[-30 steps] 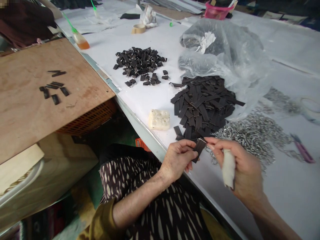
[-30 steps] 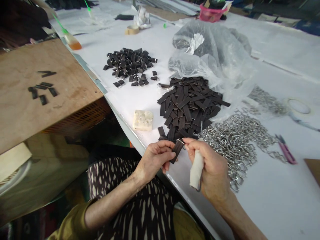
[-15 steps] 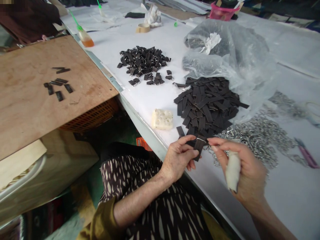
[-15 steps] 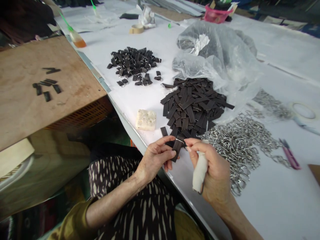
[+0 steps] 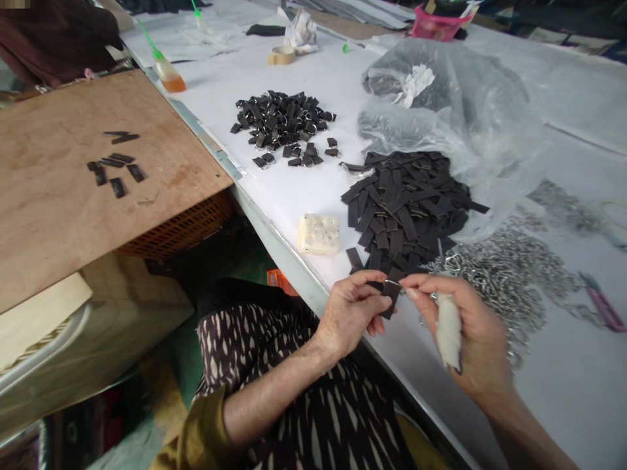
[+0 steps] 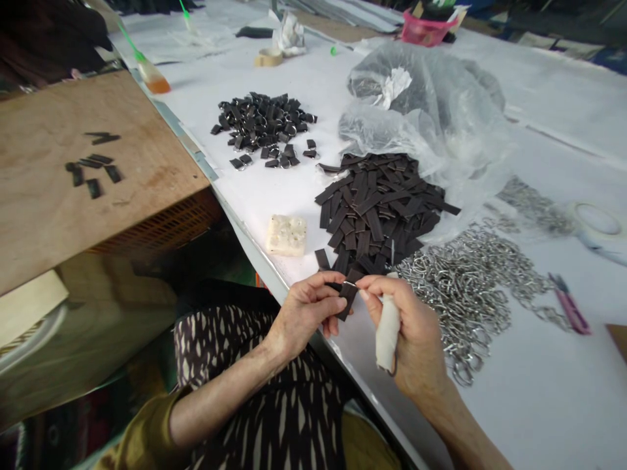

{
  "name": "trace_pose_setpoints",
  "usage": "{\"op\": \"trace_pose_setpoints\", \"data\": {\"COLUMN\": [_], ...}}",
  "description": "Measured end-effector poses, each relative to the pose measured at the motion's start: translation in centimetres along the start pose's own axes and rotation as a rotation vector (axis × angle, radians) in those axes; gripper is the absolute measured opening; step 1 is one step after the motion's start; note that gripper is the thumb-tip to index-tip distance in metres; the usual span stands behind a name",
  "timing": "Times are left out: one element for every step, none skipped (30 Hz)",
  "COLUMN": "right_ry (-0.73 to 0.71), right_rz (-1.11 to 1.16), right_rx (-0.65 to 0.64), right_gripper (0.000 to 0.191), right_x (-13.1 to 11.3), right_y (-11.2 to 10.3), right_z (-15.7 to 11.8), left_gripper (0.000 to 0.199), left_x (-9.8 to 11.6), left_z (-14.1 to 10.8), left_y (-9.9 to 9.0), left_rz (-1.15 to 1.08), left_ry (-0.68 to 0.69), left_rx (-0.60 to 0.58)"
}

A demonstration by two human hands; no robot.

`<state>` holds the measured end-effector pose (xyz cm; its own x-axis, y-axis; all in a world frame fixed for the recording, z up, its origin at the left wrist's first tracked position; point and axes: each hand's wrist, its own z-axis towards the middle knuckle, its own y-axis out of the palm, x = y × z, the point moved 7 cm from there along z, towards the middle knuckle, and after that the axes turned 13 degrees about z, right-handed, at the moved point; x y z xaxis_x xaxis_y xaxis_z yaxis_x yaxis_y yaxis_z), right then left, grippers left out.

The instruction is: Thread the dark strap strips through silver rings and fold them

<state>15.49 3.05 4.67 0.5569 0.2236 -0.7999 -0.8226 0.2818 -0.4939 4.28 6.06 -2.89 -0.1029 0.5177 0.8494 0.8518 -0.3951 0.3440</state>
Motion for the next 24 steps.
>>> {"op": "trace_pose_setpoints", "data": {"right_ry": [0.003,0.007,0.013,0.02,0.031,0.05,0.077,0.113,0.156,0.202,0.247,0.285,0.313,0.331,0.341,0.343,0.341,0.337,0.334,0.332,0.33,0.328,0.324,0.316], "right_rz": [-0.001,-0.001,-0.003,-0.005,-0.005,-0.005,-0.008,-0.011,-0.011,-0.004,0.012,0.034,0.058,0.076,0.082,0.076,0.062,0.048,0.039,0.038,0.043,0.052,0.06,0.065], "right_rx": [-0.017,-0.033,-0.047,-0.051,-0.041,-0.015,0.022,0.061,0.094,0.11,0.109,0.095,0.078,0.06,0.044,0.031,0.021,0.012,0.003,-0.005,-0.014,-0.026,-0.036,-0.044], "right_gripper": [0.016,0.015,0.014,0.013,0.012,0.011,0.01,0.011,0.011,0.012,0.013,0.014,0.015,0.015,0.015,0.015,0.014,0.014,0.013,0.013,0.013,0.013,0.013,0.013], "right_x": [0.1,0.1,0.1,0.2,0.2,0.3,0.5,0.7,1.0,1.2,1.5,1.7,1.8,1.8,1.8,1.8,1.7,1.7,1.8,1.8,1.9,1.9,1.9,1.8], "right_y": [0.1,0.2,0.3,0.4,0.3,0.1,-0.2,-0.5,-0.8,-0.9,-0.9,-0.7,-0.5,-0.3,-0.2,0.0,0.2,0.3,0.4,0.5,0.6,0.7,0.8,0.9], "right_z": [-0.1,-0.2,-0.2,-0.3,-0.3,-0.2,-0.2,0.0,0.1,0.2,0.4,0.5,0.6,0.6,0.6,0.6,0.6,0.6,0.5,0.4,0.3,0.2,0.1,0.0], "left_gripper": [0.028,0.027,0.025,0.024,0.023,0.023,0.023,0.022,0.023,0.023,0.023,0.022,0.022,0.022,0.021,0.021,0.021,0.021,0.022,0.022,0.023,0.023,0.023,0.022], "left_x": [0.0,0.0,0.0,0.0,0.0,0.0,0.1,0.1,0.2,0.2,0.2,0.1,0.1,0.0,0.0,-0.1,-0.1,-0.1,0.0,0.0,0.1,0.3,0.5,0.7], "left_z": [0.0,0.0,0.0,0.0,0.0,0.0,0.0,0.0,0.0,0.0,0.0,0.0,-0.1,-0.1,-0.1,-0.1,-0.2,-0.2,-0.2,-0.3,-0.4,-0.4,-0.5,-0.6], "left_y": [0.0,-0.1,-0.1,-0.2,-0.2,-0.2,-0.3,-0.3,-0.3,-0.3,-0.3,-0.3,-0.2,-0.2,-0.2,-0.2,-0.2,-0.2,-0.2,-0.2,-0.1,-0.1,-0.1,-0.1], "left_rz": [-0.002,-0.003,-0.004,-0.004,-0.005,-0.007,-0.011,-0.016,-0.022,-0.026,-0.028,-0.028,-0.025,-0.02,-0.013,-0.003,0.011,0.029,0.051,0.079,0.112,0.146,0.176,0.199], "left_ry": [-0.002,-0.003,-0.002,-0.001,0.002,0.005,0.009,0.013,0.017,0.02,0.023,0.024,0.024,0.021,0.017,0.01,0.003,-0.007,-0.016,-0.027,-0.034,-0.037,-0.033,-0.024], "left_rx": [0.005,0.012,0.017,0.021,0.023,0.025,0.028,0.031,0.032,0.033,0.031,0.027,0.025,0.023,0.023,0.023,0.021,0.017,0.006,-0.013,-0.037,-0.065,-0.092,-0.114]}}
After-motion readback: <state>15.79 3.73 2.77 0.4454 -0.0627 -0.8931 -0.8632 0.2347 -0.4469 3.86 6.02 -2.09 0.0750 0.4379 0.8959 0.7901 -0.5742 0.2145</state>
